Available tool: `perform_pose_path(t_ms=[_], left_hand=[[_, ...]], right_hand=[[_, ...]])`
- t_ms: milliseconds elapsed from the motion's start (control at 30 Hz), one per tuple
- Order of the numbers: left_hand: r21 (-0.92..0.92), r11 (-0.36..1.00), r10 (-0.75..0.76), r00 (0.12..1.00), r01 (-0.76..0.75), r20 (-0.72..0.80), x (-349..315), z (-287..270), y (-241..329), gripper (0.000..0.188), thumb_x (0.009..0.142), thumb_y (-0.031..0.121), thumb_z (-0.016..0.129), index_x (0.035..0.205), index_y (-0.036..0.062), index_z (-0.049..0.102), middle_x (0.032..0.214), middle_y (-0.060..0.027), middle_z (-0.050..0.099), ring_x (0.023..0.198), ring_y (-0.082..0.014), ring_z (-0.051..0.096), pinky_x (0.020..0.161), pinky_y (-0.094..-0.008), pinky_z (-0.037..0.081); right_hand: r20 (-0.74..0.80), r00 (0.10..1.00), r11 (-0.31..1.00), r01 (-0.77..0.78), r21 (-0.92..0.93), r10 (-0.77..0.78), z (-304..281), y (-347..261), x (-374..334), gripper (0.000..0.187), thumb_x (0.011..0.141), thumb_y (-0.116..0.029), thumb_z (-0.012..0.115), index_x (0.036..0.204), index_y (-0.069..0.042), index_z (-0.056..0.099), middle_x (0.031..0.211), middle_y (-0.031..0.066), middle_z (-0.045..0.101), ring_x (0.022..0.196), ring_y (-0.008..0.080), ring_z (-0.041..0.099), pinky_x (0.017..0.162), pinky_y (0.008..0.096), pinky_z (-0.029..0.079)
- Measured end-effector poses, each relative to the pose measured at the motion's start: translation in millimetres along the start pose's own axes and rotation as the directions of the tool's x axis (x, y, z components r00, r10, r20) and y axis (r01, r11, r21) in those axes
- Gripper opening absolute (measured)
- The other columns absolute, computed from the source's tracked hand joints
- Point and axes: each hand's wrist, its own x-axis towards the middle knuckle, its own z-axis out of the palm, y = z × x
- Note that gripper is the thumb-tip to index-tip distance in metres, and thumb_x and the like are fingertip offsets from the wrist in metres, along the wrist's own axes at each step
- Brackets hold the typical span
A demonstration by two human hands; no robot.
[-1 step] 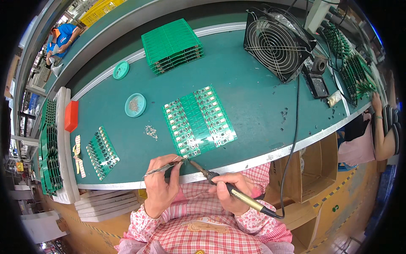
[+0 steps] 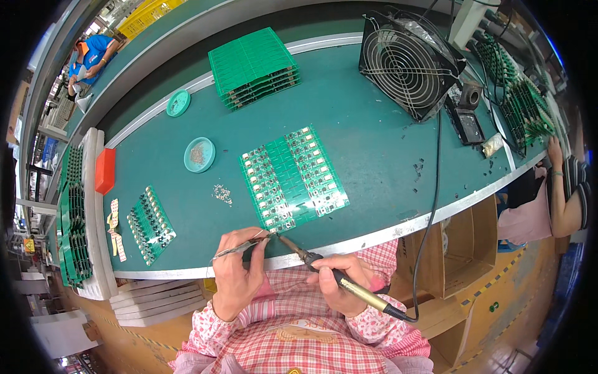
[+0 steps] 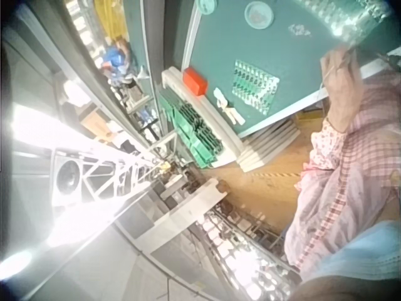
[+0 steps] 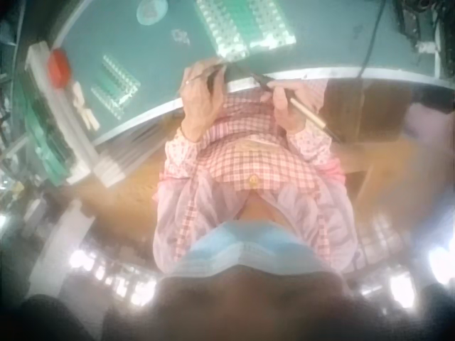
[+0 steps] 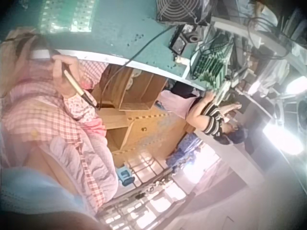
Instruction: The person places small electronic components onto a circuit board using tweezers and solders them in place with a soldering iron.
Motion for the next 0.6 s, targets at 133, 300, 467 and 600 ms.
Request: perform_pose_path(t_ms=[133,300,467,600], left_hand=[[0.000,1.000,0.005,1.000,-0.005,-0.002,0,0,0,0.025,0.080,-0.008,0.069,0.103,0.0018,0.065,0.100,-0.0119,0.070,0.089,-0.0305,0.065,0.078,-0.0380,0.051],[0.004,1.000,0.007,1.000,-0.007,0.006,0,-1,0,0.026,0.080,-0.008,0.070,0.103,0.0022,0.065,0.100,-0.0115,0.070,0.089,-0.0304,0.065,0.078,-0.0379,0.051],[0.007,1.000,0.016,1.000,-0.016,0.007,1,-1,-1,0.026,0.080,-0.008,0.070,0.103,0.0029,0.065,0.100,-0.0108,0.070,0.089,-0.0301,0.065,0.078,-0.0379,0.051],[0.025,0.999,0.025,0.999,-0.025,0.022,2,-2,0,0.026,0.080,-0.007,0.070,0.103,0.0036,0.065,0.099,-0.0097,0.071,0.089,-0.0295,0.065,0.078,-0.0378,0.051]], right_hand=[[-0.005,1.000,1.000,0.003,0.007,-0.003,1,2,-2,0.015,0.096,-0.016,0.063,0.097,-0.002,0.059,0.075,0.0109,0.072,0.062,0.0167,0.073,0.055,0.0286,0.057],[0.059,0.966,0.953,0.259,-0.156,-0.253,6,1,6,0.020,0.098,-0.019,0.058,0.094,0.001,0.056,0.057,0.0081,0.065,0.052,0.0175,0.069,0.048,0.0268,0.053],[0.098,0.945,0.932,0.324,-0.164,-0.311,6,-1,7,0.021,0.098,-0.020,0.059,0.095,0.000,0.057,0.059,0.0097,0.066,0.053,0.0174,0.070,0.047,0.0271,0.053],[0.054,0.976,0.966,0.216,-0.141,-0.210,6,-2,3,0.016,0.095,-0.015,0.063,0.097,0.000,0.059,0.065,0.0099,0.069,0.057,0.0176,0.072,0.050,0.0270,0.055]])
